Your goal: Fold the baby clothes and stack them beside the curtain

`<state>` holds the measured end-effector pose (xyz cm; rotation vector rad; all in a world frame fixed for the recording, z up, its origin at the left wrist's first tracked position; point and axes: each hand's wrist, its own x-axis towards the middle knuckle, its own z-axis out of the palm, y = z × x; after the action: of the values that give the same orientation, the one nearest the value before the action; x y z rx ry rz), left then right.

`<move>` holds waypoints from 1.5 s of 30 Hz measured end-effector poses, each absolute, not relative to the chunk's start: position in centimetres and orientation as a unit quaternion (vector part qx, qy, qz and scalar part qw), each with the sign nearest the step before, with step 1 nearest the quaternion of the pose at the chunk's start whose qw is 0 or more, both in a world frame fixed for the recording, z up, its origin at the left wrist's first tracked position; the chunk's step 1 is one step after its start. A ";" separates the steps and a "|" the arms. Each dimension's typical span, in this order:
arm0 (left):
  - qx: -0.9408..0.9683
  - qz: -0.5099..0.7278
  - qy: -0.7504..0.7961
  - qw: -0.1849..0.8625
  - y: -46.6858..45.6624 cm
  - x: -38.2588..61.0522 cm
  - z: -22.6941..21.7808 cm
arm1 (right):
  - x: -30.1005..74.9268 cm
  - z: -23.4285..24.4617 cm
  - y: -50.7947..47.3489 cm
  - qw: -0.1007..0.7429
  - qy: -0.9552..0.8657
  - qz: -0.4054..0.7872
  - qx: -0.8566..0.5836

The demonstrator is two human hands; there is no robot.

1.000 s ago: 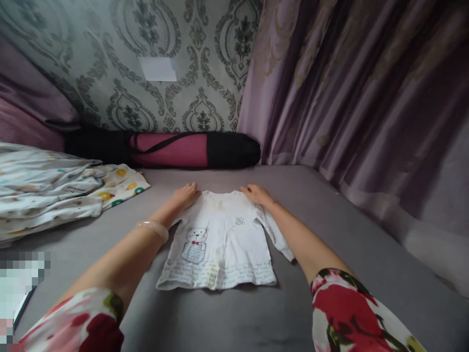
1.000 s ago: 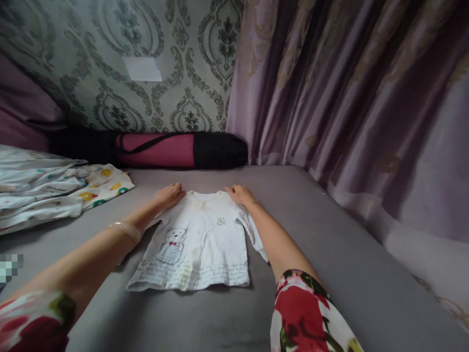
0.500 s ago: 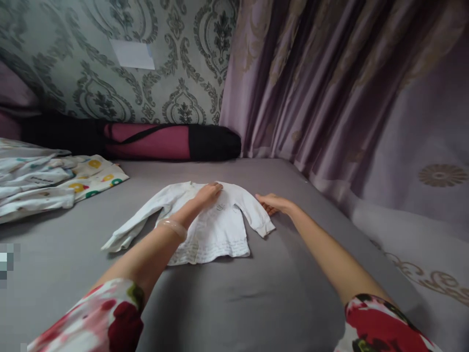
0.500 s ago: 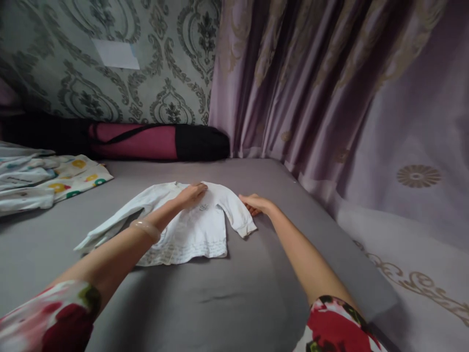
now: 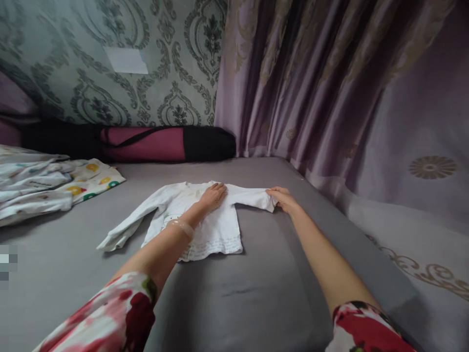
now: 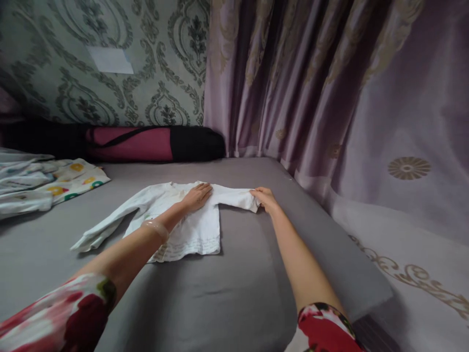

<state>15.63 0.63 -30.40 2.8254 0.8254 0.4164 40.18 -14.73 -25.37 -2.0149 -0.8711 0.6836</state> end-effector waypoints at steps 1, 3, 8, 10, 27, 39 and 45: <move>0.944 0.133 0.288 0.087 0.4 15.8 -30.3 | 40.4 -25.6 -14.6 0.417 -0.347 0.260 -0.799; 0.937 0.113 0.317 0.097 -0.1 16.1 -30.0 | 40.9 -26.1 -14.4 0.425 -0.351 0.232 -0.801; 0.915 0.059 0.378 0.127 -0.7 16.7 -29.6 | 42.0 -27.1 -14.5 0.365 -0.410 0.137 -0.825; 0.913 0.048 0.386 0.127 -0.8 16.9 -29.7 | 42.2 -27.3 -14.7 0.246 -0.475 0.073 -0.842; 0.897 0.029 0.433 0.080 -0.5 17.8 -30.5 | 43.1 -27.4 -13.5 0.075 -0.425 0.007 -0.902; 0.911 0.050 0.408 0.036 -2.4 16.4 -28.5 | 39.2 -25.1 -11.8 0.066 -0.424 -0.036 -0.902; 0.912 0.028 0.403 0.068 -3.0 15.6 -29.5 | 29.7 -27.0 -8.4 0.100 -0.703 0.042 -0.703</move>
<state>15.61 -3.04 -29.47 2.7487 1.2137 0.0850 29.67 -8.45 -26.97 -2.0776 -2.0786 0.1252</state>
